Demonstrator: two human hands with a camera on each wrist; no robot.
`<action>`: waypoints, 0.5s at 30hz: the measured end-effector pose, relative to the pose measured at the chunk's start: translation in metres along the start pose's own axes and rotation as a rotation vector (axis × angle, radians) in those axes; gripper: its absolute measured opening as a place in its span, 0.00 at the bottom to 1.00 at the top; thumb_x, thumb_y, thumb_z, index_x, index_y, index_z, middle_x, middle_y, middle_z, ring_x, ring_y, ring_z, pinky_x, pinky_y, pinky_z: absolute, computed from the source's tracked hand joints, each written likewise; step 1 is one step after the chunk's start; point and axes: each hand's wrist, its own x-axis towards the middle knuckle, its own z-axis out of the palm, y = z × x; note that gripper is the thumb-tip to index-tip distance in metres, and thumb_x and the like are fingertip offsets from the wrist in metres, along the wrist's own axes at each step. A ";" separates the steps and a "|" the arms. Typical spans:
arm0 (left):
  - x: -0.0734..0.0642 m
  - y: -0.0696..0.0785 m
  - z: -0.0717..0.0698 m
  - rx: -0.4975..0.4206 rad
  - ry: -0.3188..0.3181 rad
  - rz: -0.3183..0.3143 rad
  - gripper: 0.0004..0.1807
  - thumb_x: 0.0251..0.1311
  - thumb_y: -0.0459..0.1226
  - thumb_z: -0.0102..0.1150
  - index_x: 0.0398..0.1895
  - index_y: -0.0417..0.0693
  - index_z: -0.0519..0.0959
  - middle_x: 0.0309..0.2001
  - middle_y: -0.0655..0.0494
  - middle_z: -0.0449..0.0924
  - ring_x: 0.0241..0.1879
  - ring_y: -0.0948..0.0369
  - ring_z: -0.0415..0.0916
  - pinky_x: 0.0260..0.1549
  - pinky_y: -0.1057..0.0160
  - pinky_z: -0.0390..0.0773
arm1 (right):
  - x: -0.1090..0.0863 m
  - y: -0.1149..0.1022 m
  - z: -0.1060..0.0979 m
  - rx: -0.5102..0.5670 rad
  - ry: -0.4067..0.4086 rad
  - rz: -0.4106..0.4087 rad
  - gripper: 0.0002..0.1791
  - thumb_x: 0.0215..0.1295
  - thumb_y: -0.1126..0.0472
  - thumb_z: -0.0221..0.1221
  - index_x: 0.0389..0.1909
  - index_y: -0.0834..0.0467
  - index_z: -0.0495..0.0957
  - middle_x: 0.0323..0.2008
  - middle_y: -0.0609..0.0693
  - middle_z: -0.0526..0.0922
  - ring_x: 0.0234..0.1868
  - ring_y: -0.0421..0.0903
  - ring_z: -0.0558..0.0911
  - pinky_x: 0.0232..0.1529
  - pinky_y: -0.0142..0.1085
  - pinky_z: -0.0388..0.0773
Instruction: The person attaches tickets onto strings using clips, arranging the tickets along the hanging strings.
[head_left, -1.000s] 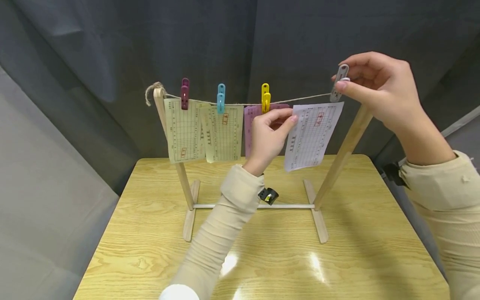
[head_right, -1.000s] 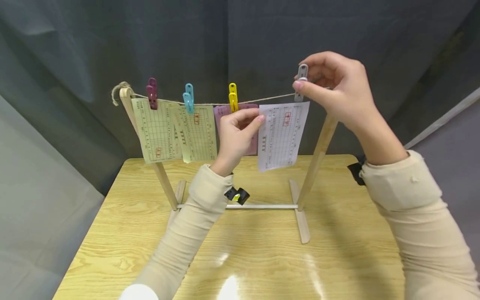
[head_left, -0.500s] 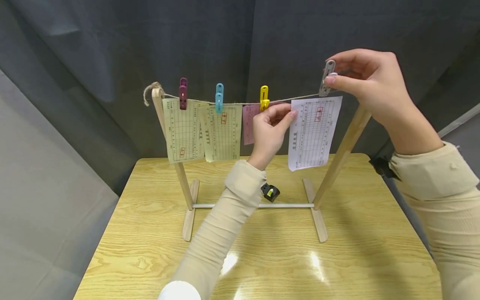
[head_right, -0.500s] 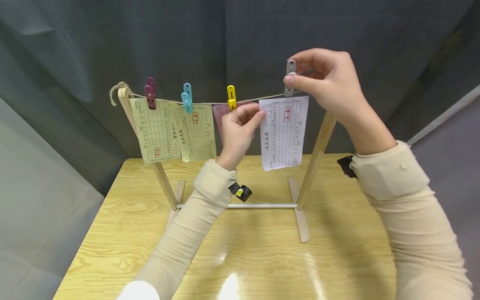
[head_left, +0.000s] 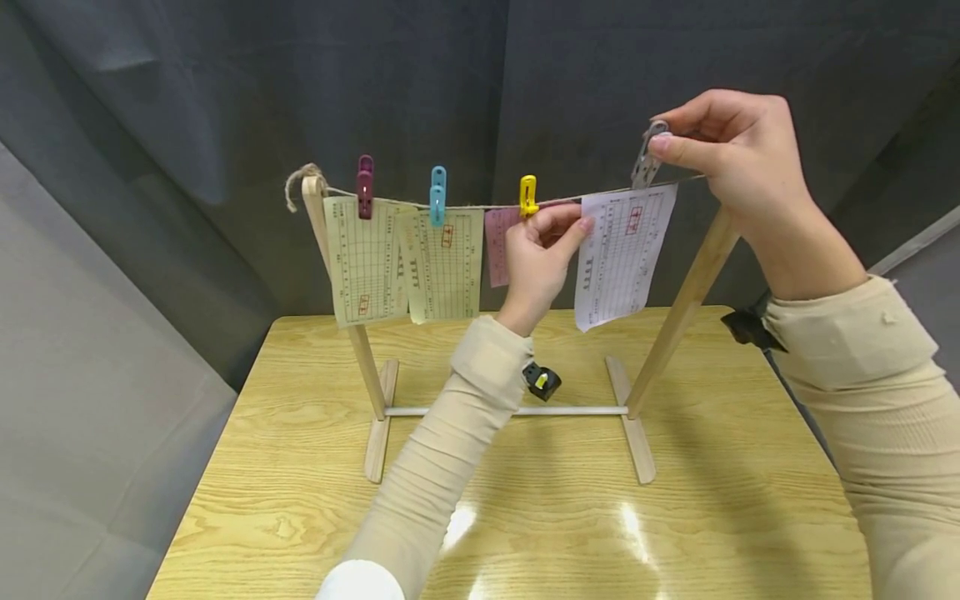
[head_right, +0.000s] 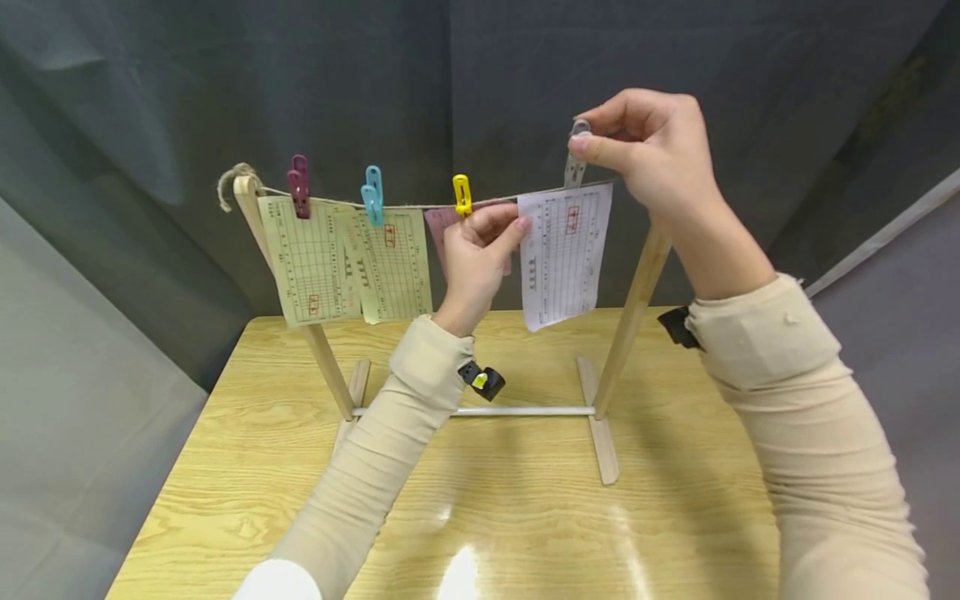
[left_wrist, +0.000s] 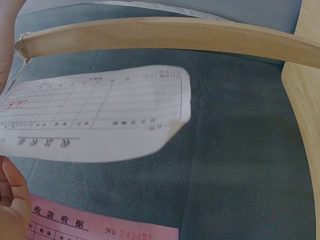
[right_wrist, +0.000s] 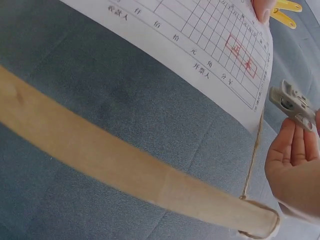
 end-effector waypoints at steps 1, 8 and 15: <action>0.000 0.001 0.000 0.002 -0.001 -0.001 0.08 0.52 0.22 0.58 0.35 0.22 0.77 0.36 0.33 0.78 0.27 0.69 0.73 0.31 0.70 0.77 | 0.000 0.000 0.000 0.003 0.005 0.007 0.03 0.48 0.75 0.64 0.27 0.69 0.81 0.27 0.53 0.81 0.27 0.44 0.75 0.28 0.28 0.68; 0.002 -0.008 -0.002 0.007 -0.007 -0.005 0.08 0.53 0.23 0.58 0.36 0.23 0.77 0.36 0.34 0.78 0.27 0.68 0.73 0.32 0.70 0.76 | 0.004 0.003 0.000 -0.053 0.044 0.038 0.02 0.47 0.74 0.65 0.24 0.69 0.82 0.23 0.51 0.82 0.30 0.45 0.73 0.32 0.30 0.65; 0.008 -0.031 -0.002 -0.006 -0.012 0.009 0.09 0.52 0.25 0.60 0.36 0.25 0.78 0.35 0.37 0.79 0.27 0.69 0.72 0.31 0.70 0.76 | 0.006 0.007 0.003 -0.090 0.062 0.075 0.02 0.47 0.74 0.65 0.20 0.66 0.83 0.22 0.48 0.82 0.29 0.43 0.74 0.30 0.30 0.66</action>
